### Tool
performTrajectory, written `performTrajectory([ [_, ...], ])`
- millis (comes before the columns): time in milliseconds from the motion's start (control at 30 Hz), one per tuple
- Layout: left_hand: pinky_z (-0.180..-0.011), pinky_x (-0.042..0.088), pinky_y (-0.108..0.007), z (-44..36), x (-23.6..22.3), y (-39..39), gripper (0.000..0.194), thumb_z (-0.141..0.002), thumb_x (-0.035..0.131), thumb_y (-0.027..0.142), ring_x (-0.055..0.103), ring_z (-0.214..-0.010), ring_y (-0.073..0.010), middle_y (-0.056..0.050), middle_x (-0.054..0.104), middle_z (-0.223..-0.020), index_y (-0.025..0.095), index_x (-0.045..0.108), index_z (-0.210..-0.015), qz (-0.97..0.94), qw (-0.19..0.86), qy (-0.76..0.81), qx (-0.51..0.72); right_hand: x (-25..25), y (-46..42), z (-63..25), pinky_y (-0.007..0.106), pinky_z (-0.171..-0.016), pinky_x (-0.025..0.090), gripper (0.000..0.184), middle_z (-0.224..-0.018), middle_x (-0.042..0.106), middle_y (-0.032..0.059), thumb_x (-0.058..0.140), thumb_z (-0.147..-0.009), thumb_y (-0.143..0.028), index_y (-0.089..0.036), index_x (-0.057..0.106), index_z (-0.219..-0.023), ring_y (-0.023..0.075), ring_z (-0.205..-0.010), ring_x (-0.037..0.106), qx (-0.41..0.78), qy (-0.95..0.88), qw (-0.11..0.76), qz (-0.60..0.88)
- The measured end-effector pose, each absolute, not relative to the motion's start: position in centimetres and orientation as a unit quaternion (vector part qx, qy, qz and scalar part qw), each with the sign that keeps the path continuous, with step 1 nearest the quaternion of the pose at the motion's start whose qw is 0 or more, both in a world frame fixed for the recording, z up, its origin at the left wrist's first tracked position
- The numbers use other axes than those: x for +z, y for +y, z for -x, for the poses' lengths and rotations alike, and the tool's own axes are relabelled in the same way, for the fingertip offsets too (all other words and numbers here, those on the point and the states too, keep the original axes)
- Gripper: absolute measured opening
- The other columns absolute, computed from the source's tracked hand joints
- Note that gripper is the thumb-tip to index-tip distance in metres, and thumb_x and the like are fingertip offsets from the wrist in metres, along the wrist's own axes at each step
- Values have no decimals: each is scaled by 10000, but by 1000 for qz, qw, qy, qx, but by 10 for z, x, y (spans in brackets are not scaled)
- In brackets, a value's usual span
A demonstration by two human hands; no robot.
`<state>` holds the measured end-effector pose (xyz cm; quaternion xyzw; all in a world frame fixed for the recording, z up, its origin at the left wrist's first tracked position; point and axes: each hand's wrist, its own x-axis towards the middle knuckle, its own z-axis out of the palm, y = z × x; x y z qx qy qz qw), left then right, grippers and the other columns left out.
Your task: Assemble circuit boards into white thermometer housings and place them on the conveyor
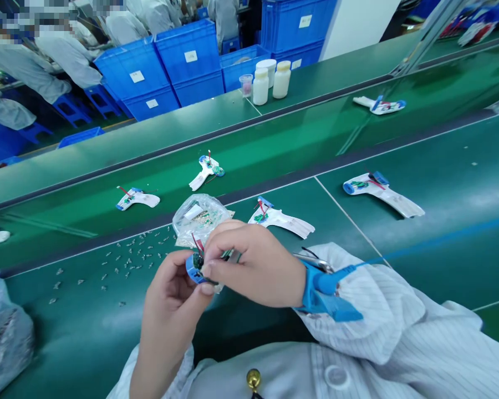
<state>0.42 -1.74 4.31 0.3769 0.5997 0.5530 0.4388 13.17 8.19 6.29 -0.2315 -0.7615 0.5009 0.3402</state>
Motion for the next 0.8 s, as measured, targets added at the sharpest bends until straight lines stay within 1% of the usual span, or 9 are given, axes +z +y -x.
performTrajectory([
  [100,-554,426,-190,-1,39,-20,233,-724,742,278,496,-621,-107,33,589,-728,231,604,-906,-360,450,600,555,59,96,-126,263,-739,509,115,-899,699,59,579,-812,-215,-164,678,-784,159,-850,648,478,-763,339,273],
  [167,-567,439,-188,1,38,-22,241,-732,742,297,523,-639,-107,26,614,-767,239,604,-920,-353,455,589,567,58,102,-123,312,-840,496,209,-1083,680,75,531,-831,-232,-174,674,-971,195,-1004,627,431,-790,304,314],
  [200,-585,453,-190,2,37,-22,237,-740,739,295,544,-656,-109,21,627,-791,244,605,-929,-357,452,583,573,58,103,-121,325,-868,484,234,-1115,670,75,497,-848,-236,-177,668,-997,201,-1041,613,417,-808,273,312],
  [267,-634,479,-198,5,35,-24,240,-751,734,273,582,-706,-118,15,643,-838,256,607,-954,-390,435,579,568,58,104,-119,321,-873,470,267,-998,690,70,410,-889,-232,-168,668,-861,190,-999,613,426,-844,200,257],
  [367,-691,491,-212,12,32,-27,303,-753,736,239,610,-770,-136,21,653,-872,292,593,-1015,-487,380,588,522,59,104,-116,295,-825,461,362,-749,647,54,338,-907,-197,-154,580,-641,163,-838,597,478,-856,89,176],
  [567,-840,499,-263,20,35,-28,396,-780,682,174,652,-973,-193,-31,689,-1055,296,519,-1119,-667,267,550,425,51,115,-113,216,-639,415,264,-667,578,8,384,-855,-170,-132,560,-662,105,-663,521,595,-782,-15,186],
  [667,-829,504,-237,17,41,-27,394,-759,676,130,677,-954,-193,-40,718,-1019,267,521,-1095,-726,209,526,390,44,119,-112,183,-508,334,235,-554,456,-33,417,-814,-147,-129,525,-606,70,-541,409,629,-753,-95,168],
  [733,-815,510,-235,14,42,-27,376,-761,669,129,686,-942,-198,-47,729,-1001,253,526,-1086,-752,187,512,370,41,118,-113,175,-493,319,223,-531,414,-46,431,-800,-138,-128,517,-595,62,-527,380,673,-714,-125,147],
  [800,-798,519,-244,11,41,-27,379,-756,678,138,690,-922,-204,-55,731,-1006,247,536,-1091,-763,173,503,367,40,116,-114,174,-513,340,203,-532,427,-47,450,-793,-141,-128,519,-603,64,-542,404,727,-663,-116,137],
])
